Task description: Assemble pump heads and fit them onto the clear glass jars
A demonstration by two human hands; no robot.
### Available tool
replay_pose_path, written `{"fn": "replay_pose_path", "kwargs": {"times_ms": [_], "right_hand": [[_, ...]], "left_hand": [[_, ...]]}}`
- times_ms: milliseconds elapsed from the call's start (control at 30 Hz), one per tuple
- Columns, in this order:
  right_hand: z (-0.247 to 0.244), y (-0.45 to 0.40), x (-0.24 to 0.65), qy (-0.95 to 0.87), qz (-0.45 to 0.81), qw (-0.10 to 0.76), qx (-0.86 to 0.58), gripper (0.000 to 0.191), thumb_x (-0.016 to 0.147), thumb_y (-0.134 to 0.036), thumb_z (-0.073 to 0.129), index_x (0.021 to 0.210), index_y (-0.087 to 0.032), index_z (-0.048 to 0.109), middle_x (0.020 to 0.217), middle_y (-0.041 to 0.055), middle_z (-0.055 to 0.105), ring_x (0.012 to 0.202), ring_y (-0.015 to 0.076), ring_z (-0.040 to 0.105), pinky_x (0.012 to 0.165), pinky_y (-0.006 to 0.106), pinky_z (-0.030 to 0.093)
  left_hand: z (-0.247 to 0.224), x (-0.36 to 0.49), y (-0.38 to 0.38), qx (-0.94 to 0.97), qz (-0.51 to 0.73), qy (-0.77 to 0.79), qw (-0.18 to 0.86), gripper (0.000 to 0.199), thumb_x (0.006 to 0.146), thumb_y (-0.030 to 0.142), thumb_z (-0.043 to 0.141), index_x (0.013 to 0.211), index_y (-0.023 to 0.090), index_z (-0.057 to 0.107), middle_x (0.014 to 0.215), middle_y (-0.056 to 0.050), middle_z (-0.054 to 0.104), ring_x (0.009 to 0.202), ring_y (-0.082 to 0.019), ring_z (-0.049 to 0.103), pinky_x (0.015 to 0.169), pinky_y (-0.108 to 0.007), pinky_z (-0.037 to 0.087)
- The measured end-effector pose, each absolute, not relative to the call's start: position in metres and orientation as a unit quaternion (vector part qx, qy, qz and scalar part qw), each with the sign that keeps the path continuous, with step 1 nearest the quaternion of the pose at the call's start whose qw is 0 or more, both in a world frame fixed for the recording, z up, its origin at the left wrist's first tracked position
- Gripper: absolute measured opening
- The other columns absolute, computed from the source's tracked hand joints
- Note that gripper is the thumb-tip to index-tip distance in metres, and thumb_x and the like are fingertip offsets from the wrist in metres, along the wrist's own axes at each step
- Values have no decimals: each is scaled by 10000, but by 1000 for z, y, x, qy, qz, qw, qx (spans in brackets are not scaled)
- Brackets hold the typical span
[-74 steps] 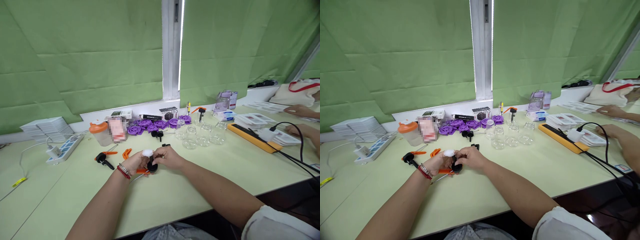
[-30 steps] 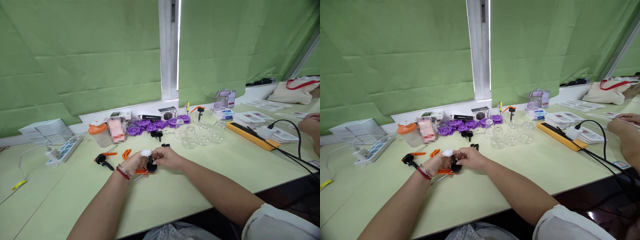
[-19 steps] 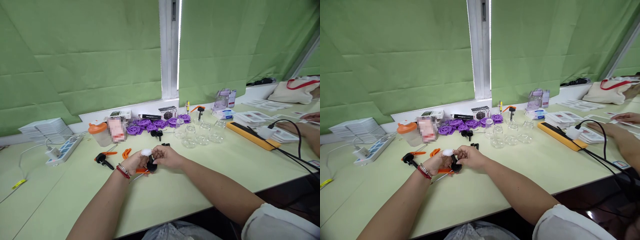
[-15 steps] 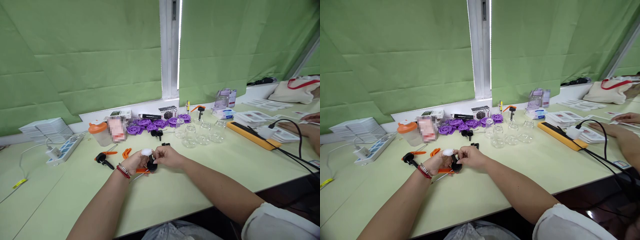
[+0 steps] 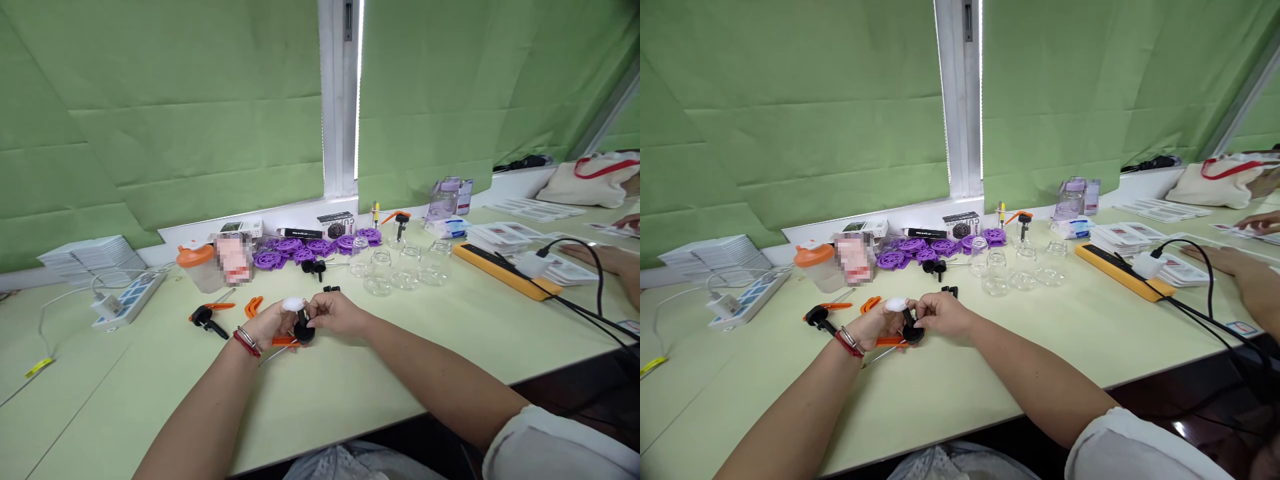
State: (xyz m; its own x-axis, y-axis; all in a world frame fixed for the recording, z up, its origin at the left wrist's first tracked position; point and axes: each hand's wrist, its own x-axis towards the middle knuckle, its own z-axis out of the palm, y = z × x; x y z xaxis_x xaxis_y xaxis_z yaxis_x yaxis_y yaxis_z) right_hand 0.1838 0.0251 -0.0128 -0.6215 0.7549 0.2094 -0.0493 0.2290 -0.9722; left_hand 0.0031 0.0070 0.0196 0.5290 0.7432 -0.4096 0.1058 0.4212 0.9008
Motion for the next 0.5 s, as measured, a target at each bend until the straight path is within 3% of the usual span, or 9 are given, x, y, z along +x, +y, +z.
{"fn": "replay_pose_path", "kwargs": {"times_ms": [500], "right_hand": [[-12,24,183,-704,551,362,-264,177,631,-226,709,728,-143,586,679,-18,586,626,105,535,647,264,452]], "left_hand": [[25,4,5,494,208,418,733,417,700,541,548,922,188,568,649,-49,623,565,-210,585,472,-292,418]]}}
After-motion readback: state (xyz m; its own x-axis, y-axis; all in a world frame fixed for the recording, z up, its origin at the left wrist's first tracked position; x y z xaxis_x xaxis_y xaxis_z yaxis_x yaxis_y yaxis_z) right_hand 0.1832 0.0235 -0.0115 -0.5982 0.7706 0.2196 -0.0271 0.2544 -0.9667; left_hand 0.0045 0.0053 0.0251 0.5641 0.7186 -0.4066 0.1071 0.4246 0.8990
